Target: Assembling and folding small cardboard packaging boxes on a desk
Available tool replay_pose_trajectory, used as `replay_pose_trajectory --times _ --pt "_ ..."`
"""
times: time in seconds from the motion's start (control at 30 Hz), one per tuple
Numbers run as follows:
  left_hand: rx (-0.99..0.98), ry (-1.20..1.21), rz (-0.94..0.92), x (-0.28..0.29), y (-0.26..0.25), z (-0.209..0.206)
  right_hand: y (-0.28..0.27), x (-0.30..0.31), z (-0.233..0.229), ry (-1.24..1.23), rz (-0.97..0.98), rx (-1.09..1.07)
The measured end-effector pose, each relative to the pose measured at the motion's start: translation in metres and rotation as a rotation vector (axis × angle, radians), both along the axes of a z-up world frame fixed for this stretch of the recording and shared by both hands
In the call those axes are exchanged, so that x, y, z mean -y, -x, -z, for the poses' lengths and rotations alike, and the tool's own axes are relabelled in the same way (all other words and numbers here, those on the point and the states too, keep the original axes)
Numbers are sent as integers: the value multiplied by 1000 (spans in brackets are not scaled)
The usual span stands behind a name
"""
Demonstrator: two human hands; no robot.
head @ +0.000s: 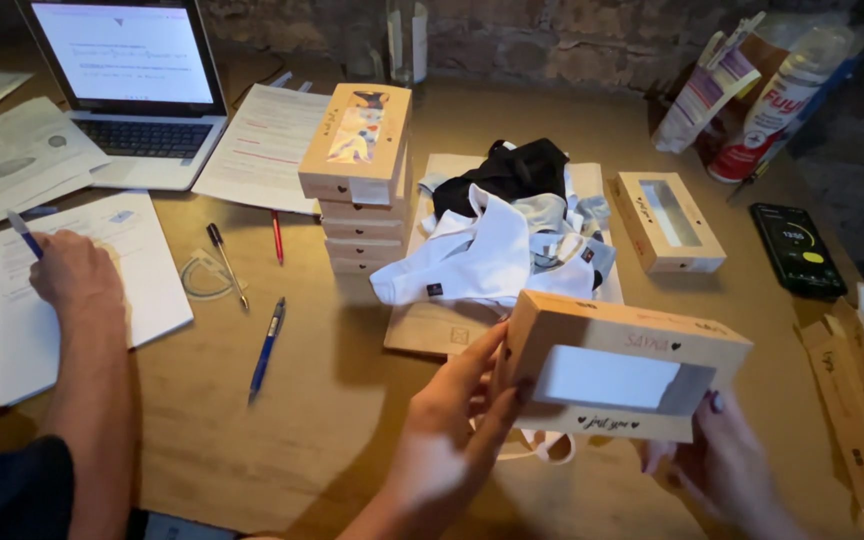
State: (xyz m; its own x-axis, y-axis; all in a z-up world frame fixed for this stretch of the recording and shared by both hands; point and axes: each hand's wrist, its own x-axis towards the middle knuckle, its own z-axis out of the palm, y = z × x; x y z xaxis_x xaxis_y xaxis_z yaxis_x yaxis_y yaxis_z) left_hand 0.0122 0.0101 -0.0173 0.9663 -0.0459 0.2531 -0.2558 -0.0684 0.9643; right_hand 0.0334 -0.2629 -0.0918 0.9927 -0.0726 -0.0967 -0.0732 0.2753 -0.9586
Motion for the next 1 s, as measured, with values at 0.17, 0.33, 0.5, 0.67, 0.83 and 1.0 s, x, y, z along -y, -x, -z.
replay_pose_trajectory --times 0.17,0.33,0.5,0.67,0.83,1.0 --pt "206 -223 -94 2 3 4 7 2 -9 184 -50 98" --pt "301 -299 -135 4 5 -1 0 0 -10 -50 -20 23" --pt "558 -406 -230 6 5 2 -6 21 24 8 -49 30" --pt "572 -387 -185 2 9 0 -6 16 18 -1 103 -29" --pt "213 -131 -121 0 4 -5 -9 24 21 -71 184 -148" --pt "-44 -91 -178 -3 -4 6 -12 37 42 -56 80 -84"
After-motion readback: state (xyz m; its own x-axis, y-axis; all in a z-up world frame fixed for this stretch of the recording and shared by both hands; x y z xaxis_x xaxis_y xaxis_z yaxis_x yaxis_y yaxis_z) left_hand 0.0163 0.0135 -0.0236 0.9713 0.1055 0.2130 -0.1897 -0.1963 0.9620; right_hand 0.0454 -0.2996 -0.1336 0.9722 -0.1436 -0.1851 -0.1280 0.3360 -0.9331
